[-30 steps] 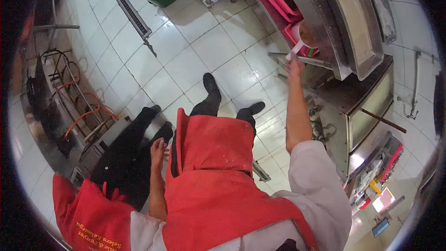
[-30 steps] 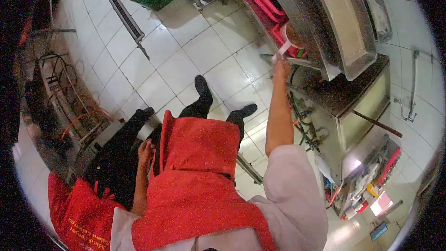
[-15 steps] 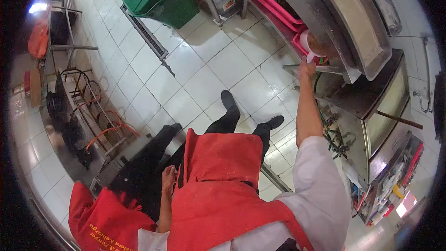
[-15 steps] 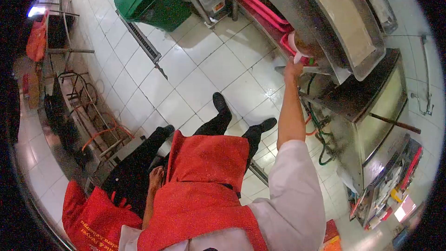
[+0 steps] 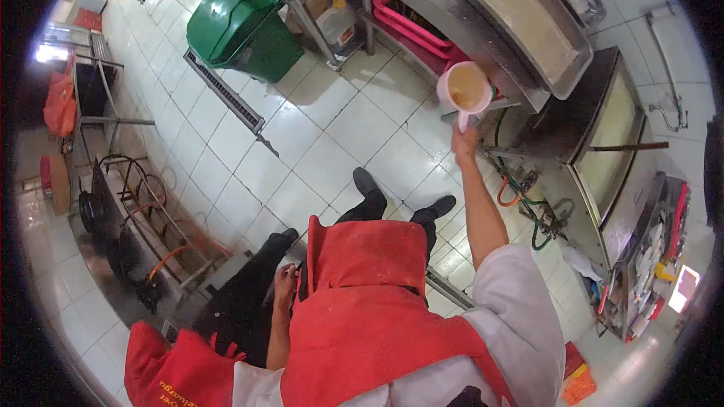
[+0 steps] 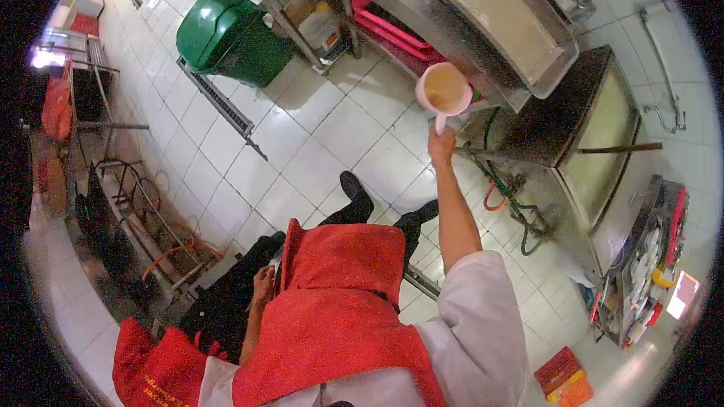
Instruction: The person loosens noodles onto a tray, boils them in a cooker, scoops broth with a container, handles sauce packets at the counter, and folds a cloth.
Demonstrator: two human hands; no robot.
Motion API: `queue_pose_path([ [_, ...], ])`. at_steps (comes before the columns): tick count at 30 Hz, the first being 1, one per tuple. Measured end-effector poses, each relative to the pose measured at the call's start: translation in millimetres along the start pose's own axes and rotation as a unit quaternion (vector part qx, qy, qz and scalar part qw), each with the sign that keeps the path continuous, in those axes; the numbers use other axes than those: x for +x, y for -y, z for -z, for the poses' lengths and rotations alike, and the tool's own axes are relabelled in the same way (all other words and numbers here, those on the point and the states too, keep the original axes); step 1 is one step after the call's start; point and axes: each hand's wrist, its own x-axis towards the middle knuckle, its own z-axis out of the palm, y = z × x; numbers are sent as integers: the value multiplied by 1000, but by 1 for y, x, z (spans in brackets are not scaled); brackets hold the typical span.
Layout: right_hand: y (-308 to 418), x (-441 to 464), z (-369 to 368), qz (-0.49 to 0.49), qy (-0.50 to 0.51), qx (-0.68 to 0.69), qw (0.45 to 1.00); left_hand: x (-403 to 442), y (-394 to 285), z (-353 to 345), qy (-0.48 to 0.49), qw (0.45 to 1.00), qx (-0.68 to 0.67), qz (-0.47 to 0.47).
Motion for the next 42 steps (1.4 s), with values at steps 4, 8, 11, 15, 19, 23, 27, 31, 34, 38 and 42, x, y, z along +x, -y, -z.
queue_pose_path([
  [4, -2, -59, 15, -2, 29, -32, 999, 33, 24, -7, 16, 998, 40, -46],
  [8, 33, -134, 61, -127, 69, 79, 986, 80, 32, -21, 69, 992, 65, -81],
  [11, 82, -188, 130, -185, 99, 148, 966, 90, 12, -43, 129, 985, 50, -102],
  [15, 125, -238, 227, -231, 53, 152, 960, 111, -35, -88, 162, 985, 6, 60],
  [19, 156, -256, 323, -239, -44, 97, 965, 127, -65, -127, 206, 976, -67, 10],
  [23, 149, -241, 400, -157, -109, 138, 972, 130, -87, -158, 202, 975, -89, 10],
  [27, 99, -183, 451, -94, -185, 56, 977, 133, -79, -168, 210, 974, -85, 2],
  [31, 42, -106, 482, -89, -264, -13, 960, 119, -51, -150, 200, 975, -97, 19],
  [34, -17, -48, 511, -50, -298, -94, 948, 122, -5, -125, 160, 977, -128, 60],
  [38, 19, -38, 518, -114, -345, -210, 908, 108, 47, -94, 118, 970, -175, 120],
  [42, 27, -28, 530, -171, -358, -284, 873, 102, 92, -81, 99, 967, -165, 168],
])
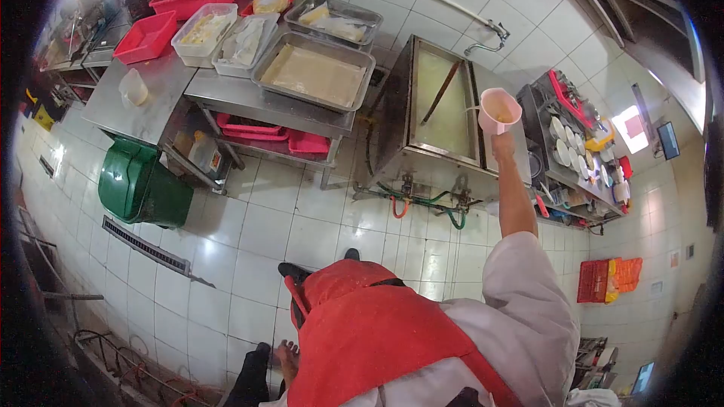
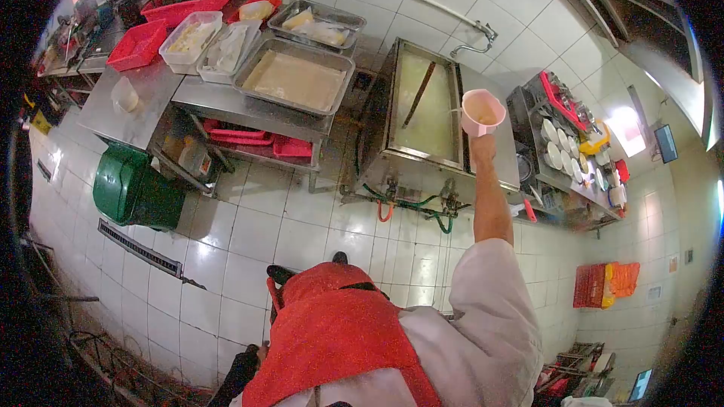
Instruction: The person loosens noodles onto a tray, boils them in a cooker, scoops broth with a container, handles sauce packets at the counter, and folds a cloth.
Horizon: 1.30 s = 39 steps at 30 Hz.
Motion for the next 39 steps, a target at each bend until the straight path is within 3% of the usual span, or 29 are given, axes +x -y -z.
queue_pose_path([
  [3, 5, -3, 8, 60, -35, -20, 997, 4, 13, -3, 0, 1000, 12, 10],
  [10, -23, 28, -24, 48, 4, -38, 998, 5, -6, -40, 27, 998, 38, -33],
  [12, -10, 8, -12, 104, -62, -90, 989, 5, -19, -49, 29, 997, 37, -57],
  [19, -19, 15, -27, 77, -30, -60, 995, -14, -72, -60, 40, 990, -6, -132],
  [21, -24, 14, -30, 164, -99, -108, 975, -9, -73, -56, 43, 991, 0, -126],
  [22, -26, 18, -32, 164, -100, -108, 975, -12, -73, -56, 30, 993, -2, -114],
  [24, -29, 26, -38, 45, -29, -36, 998, -8, -71, -52, 19, 994, -4, -103],
  [29, -16, 3, -20, 76, -49, 3, 996, -24, -57, -56, 19, 997, -21, -68],
  [34, -8, -4, -10, 27, -17, -9, 999, 64, -15, -29, 30, 997, 45, -47],
  [39, -19, 6, -16, 47, -55, -43, 996, 17, -45, -50, 38, 996, 28, -76],
])
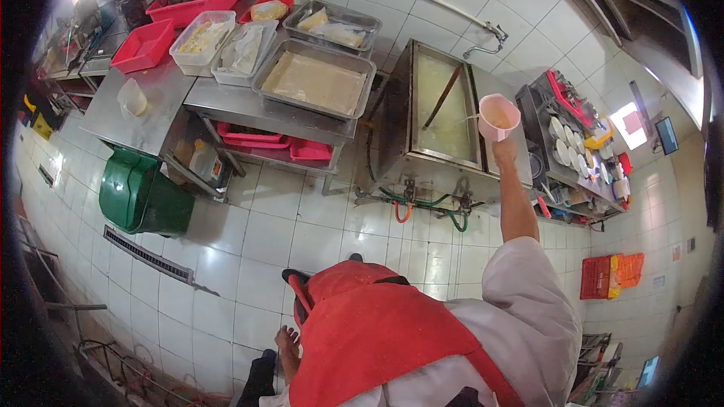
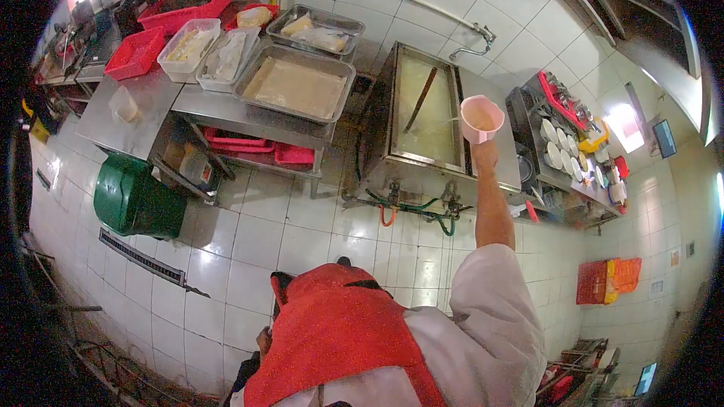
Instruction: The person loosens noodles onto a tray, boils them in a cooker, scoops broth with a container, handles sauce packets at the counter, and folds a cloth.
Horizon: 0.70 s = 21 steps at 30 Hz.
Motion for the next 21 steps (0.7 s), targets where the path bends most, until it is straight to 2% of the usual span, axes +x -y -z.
queue_pose_path([
  [4, 3, -4, 10, 9, 6, 8, 1000, -22, -28, -14, 13, 999, 13, -31],
  [7, 4, -5, 12, -48, 26, 37, 998, -16, -37, -13, 44, 996, 60, -45],
  [10, -6, -1, 3, -53, -9, 56, 997, -21, -45, -19, 3, 1000, 15, -14],
  [12, -18, 3, -2, 20, 17, 13, 1000, -22, -48, -19, -1, 999, 39, -4],
  [13, -17, 1, 0, 17, 16, 14, 1000, -22, -49, -20, -1, 999, 41, -5],
  [14, -15, -4, 6, -72, 95, 190, 974, -19, -48, -20, 2, 1000, 24, -1],
  [15, -13, -9, 13, -158, 169, 358, 905, -16, -47, -20, 5, 1000, 9, 3],
  [16, -13, -18, 19, -160, 166, 360, 904, -18, -48, -19, 7, 1000, 12, 1],
  [17, -14, -30, 25, -140, 205, 475, 844, -18, -48, -18, 22, 999, 23, -3],
  [18, -13, -40, 30, -128, 220, 530, 809, -19, -48, -17, 37, 999, 35, -6],
  [19, -8, -53, 41, -118, 237, 583, 768, 23, -24, -6, 19, 999, 40, 5],
  [21, 16, -83, 70, -141, 230, 503, 821, 33, -20, -1, 38, 998, 46, 9],
])
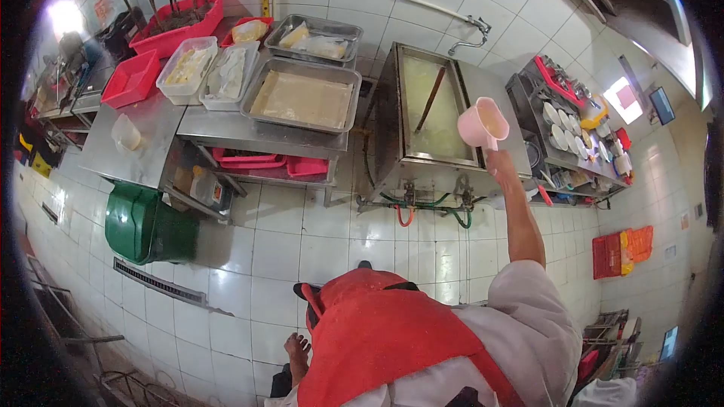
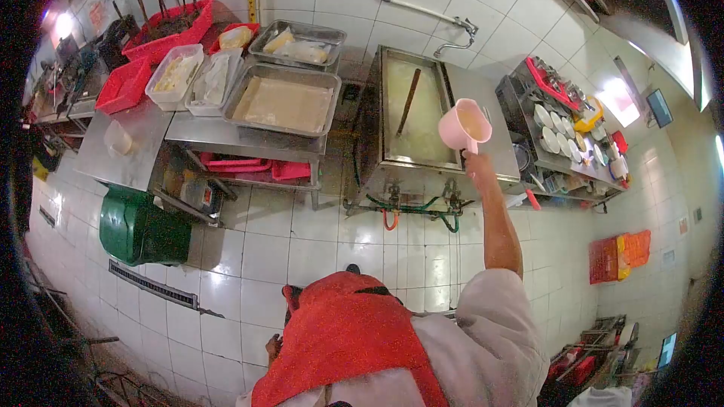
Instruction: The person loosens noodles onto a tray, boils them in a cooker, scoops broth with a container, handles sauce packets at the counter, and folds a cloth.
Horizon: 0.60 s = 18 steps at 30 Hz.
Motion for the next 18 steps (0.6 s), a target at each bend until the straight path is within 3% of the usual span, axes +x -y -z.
queue_pose_path([
  [4, 5, -55, -16, 8, 69, -33, 997, 7, -16, -2, -11, 1000, 15, 22],
  [5, 9, -74, -24, -5, 99, -10, 995, 10, -17, -3, -2, 1000, 26, 12],
  [6, 13, -91, -34, -22, 131, 12, 991, -45, -58, -24, -10, 999, 35, 28],
  [11, 20, -154, -97, -102, 220, -46, 969, -33, -76, -33, -8, 999, 25, -26],
  [15, -15, -178, -163, -127, 304, -88, 940, -53, -92, -40, -24, 997, 31, -65],
  [18, -52, -185, -225, -144, 375, -44, 915, -65, -95, -31, -31, 996, 30, -73],
])
